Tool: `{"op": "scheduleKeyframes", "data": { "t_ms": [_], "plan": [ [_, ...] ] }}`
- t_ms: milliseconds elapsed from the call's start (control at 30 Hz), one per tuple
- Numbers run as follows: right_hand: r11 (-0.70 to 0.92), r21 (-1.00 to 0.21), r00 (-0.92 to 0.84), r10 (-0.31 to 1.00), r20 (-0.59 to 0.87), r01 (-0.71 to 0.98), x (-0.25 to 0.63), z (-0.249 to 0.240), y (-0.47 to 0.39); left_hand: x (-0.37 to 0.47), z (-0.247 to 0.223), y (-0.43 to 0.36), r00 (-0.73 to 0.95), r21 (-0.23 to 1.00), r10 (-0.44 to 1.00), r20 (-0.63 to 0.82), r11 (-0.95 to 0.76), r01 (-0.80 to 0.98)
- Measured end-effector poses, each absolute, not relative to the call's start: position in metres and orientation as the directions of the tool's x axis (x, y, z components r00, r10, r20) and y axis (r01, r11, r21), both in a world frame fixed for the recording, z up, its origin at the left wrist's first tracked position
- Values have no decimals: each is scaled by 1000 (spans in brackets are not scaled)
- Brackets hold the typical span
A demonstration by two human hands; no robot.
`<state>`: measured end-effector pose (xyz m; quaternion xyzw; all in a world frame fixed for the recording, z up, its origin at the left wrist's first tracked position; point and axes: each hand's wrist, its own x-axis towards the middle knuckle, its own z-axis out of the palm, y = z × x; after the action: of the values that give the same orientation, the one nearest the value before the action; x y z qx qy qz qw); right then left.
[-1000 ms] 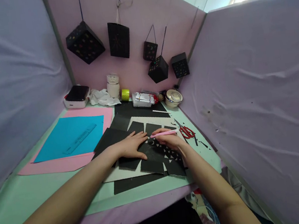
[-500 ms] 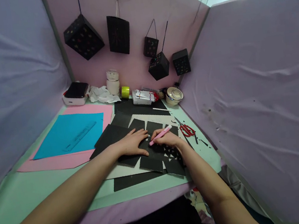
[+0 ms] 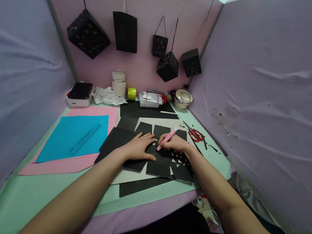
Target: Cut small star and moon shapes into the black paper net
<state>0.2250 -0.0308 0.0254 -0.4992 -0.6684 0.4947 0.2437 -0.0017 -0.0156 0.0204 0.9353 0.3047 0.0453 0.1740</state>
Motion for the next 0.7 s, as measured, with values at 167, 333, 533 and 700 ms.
{"op": "scheduleKeyframes", "data": {
  "t_ms": [167,333,533,700],
  "plan": [
    [9,-906,-379,910,-168,424,226,23,-30,-2,21,-16,811,358,585,-19,-753,552],
    [21,-896,-375,912,-164,443,225,25,-30,-2,23,-17,811,359,585,-23,-752,553],
    [77,-885,-420,897,-140,459,221,30,-34,-2,21,-15,813,360,582,-21,-755,549],
    [128,-877,-491,861,-134,464,219,33,-34,-2,22,-16,810,361,586,-25,-750,554]
  ]
}}
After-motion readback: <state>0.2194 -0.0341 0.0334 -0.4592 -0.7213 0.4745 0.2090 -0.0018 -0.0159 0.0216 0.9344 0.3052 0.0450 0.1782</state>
